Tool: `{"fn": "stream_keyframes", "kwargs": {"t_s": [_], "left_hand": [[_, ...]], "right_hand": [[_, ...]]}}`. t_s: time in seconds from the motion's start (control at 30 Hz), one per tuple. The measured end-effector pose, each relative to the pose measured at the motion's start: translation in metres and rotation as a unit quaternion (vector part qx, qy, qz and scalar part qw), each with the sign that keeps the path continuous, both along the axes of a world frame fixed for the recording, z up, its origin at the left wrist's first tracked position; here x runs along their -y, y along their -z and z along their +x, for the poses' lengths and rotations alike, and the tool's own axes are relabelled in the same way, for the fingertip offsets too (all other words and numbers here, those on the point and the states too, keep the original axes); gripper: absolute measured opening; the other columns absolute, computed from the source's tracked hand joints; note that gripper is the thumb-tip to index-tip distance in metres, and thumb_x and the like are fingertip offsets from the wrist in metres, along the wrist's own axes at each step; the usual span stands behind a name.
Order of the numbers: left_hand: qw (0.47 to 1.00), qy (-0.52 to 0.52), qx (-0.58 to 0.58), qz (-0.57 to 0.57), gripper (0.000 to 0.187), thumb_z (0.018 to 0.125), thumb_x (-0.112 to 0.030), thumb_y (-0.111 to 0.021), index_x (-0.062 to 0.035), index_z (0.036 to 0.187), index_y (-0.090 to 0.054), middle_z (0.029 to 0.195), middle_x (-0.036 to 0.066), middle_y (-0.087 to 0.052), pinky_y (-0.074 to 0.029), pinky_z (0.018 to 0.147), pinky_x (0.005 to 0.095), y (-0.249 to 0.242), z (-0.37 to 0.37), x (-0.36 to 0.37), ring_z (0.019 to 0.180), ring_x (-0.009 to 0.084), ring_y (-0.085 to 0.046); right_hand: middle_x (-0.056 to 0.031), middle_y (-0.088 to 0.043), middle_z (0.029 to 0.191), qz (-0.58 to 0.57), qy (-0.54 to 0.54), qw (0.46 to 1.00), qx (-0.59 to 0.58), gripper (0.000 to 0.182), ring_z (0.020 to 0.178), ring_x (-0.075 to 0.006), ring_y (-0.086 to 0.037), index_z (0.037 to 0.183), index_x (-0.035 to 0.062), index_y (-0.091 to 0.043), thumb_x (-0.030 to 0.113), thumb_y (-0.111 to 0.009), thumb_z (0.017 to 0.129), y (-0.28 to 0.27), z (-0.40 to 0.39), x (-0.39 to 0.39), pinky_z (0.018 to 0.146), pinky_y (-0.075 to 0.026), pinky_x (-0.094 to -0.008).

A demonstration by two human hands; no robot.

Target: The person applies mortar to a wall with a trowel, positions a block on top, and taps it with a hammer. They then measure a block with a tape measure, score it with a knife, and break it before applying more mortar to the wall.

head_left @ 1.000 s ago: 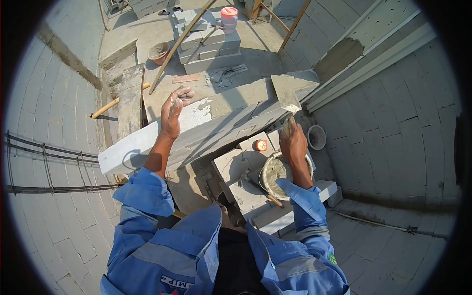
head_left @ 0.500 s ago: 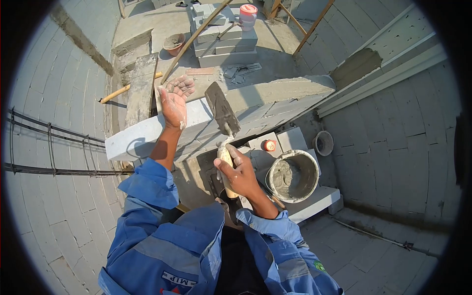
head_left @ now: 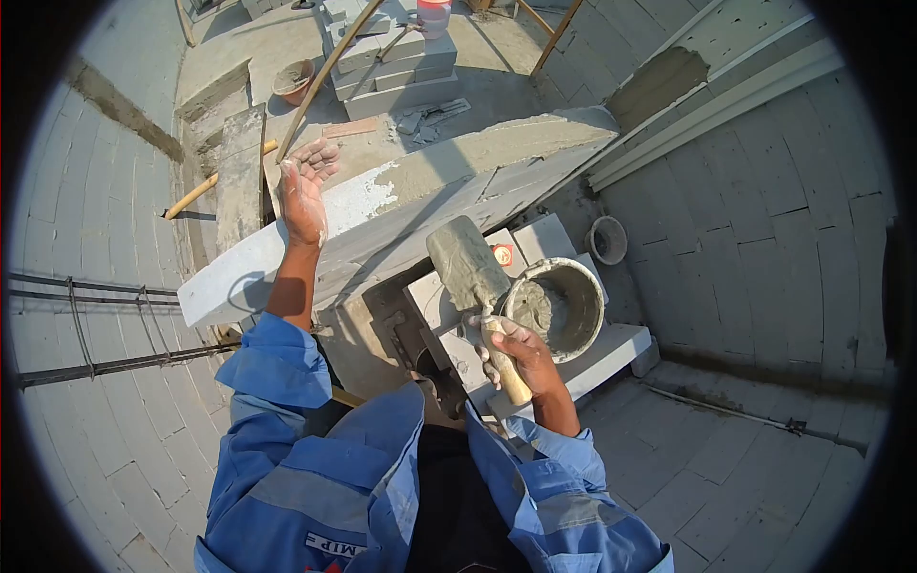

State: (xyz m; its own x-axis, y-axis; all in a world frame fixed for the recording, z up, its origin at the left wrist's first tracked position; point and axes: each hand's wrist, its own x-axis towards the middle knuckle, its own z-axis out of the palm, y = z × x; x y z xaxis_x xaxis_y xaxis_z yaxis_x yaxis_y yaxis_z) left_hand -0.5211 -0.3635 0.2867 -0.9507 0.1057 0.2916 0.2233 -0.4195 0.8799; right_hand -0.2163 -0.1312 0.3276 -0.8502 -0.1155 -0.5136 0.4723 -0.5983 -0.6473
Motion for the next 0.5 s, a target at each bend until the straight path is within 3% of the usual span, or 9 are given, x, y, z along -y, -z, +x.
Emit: {"fn": "stream_keyframes", "kwargs": {"t_s": [0.03,0.07,0.1,0.13,0.17,0.23,0.37,0.43,0.5], "left_hand": [[1.0,-0.007,-0.005,-0.011,0.069,0.098,-0.054,-0.04,0.0084,0.125,-0.049,0.115,0.021,-0.059,-0.044,0.094,0.0374,-0.001,0.0,-0.001,0.109,0.0265,-0.058],[1.0,-0.003,-0.008,-0.024,0.071,0.098,-0.055,-0.039,0.0092,0.127,-0.048,0.117,0.022,-0.058,-0.043,0.097,0.0384,0.0,0.001,0.0,0.111,0.0275,-0.057],[0.999,0.001,-0.012,-0.038,0.073,0.098,-0.056,-0.038,0.0101,0.128,-0.046,0.119,0.023,-0.057,-0.042,0.099,0.0393,0.0,0.0,0.0,0.113,0.0286,-0.056],[0.999,0.01,-0.013,-0.049,0.073,0.098,-0.056,-0.038,0.0099,0.128,-0.047,0.119,0.023,-0.057,-0.042,0.1,0.0395,-0.001,-0.001,0.0,0.114,0.0287,-0.056],[0.998,0.016,-0.015,-0.063,0.072,0.098,-0.055,-0.038,0.0097,0.128,-0.047,0.119,0.023,-0.057,-0.042,0.1,0.0396,-0.002,-0.001,0.001,0.114,0.0288,-0.056],[0.996,0.031,-0.022,-0.075,0.072,0.098,-0.055,-0.038,0.0095,0.128,-0.048,0.118,0.022,-0.058,-0.042,0.1,0.0396,0.0,-0.004,0.001,0.114,0.0288,-0.055],[0.992,0.027,-0.035,-0.119,0.069,0.099,-0.052,-0.039,0.0097,0.128,-0.048,0.118,0.022,-0.058,-0.042,0.1,0.0388,-0.003,-0.004,0.0,0.114,0.0284,-0.056],[0.988,0.04,-0.041,-0.145,0.067,0.099,-0.05,-0.039,0.0098,0.128,-0.048,0.118,0.022,-0.059,-0.042,0.1,0.0386,0.002,-0.008,0.002,0.113,0.0279,-0.057],[0.987,0.037,-0.05,-0.151,0.066,0.099,-0.049,-0.04,0.0098,0.128,-0.049,0.118,0.022,-0.059,-0.043,0.098,0.0379,0.0,-0.007,0.0,0.111,0.0267,-0.058]], "right_hand": [[-0.0098,-0.063,0.087,0.104,-0.006,0.994,0.021,0.05,0.065,-0.0174,-0.063,0.126,-0.0049,-0.052,0.029,-0.062,0.091,0.024,0.02,-0.012,0.06,-0.051,-0.0291],[-0.0146,-0.065,0.095,0.325,-0.015,0.945,0.02,0.054,0.073,-0.0247,-0.066,0.125,-0.0067,-0.052,0.031,-0.065,0.088,0.068,0.045,-0.028,0.066,-0.052,-0.0353],[-0.0194,-0.067,0.102,0.53,-0.03,0.847,0.024,0.059,0.08,-0.032,-0.069,0.123,-0.0085,-0.053,0.033,-0.067,0.084,0.097,0.069,-0.042,0.072,-0.053,-0.0415],[-0.0252,-0.066,0.106,0.58,-0.055,0.806,0.107,0.06,0.088,-0.0376,-0.067,0.121,-0.0087,-0.054,0.034,-0.069,0.081,0.098,0.078,-0.052,0.077,-0.052,-0.0449],[-0.031,-0.064,0.109,0.62,-0.084,0.758,0.187,0.062,0.096,-0.0432,-0.066,0.12,-0.0089,-0.055,0.034,-0.071,0.078,0.098,0.083,-0.062,0.083,-0.05,-0.0483],[-0.0322,-0.065,0.1,0.673,-0.13,0.697,0.21,0.049,0.094,-0.0453,-0.064,0.11,-0.0076,-0.061,0.028,-0.069,0.076,0.139,0.106,-0.095,0.08,-0.051,-0.0473],[-0.0302,-0.066,0.09,0.667,-0.133,0.699,0.218,0.042,0.085,-0.0445,-0.065,0.098,-0.0071,-0.065,0.029,-0.069,0.076,0.208,0.111,-0.145,0.075,-0.051,-0.0479],[-0.0249,-0.068,0.083,0.672,-0.198,0.69,0.181,0.031,0.08,-0.0396,-0.067,0.087,-0.0019,-0.07,0.027,-0.067,0.076,0.245,0.102,-0.16,0.072,-0.051,-0.0478],[-0.019,-0.069,0.079,0.662,-0.242,0.695,0.14,0.022,0.075,-0.0363,-0.067,0.085,0.0048,-0.073,0.022,-0.066,0.075,0.325,0.126,-0.178,0.068,-0.052,-0.0459]]}}
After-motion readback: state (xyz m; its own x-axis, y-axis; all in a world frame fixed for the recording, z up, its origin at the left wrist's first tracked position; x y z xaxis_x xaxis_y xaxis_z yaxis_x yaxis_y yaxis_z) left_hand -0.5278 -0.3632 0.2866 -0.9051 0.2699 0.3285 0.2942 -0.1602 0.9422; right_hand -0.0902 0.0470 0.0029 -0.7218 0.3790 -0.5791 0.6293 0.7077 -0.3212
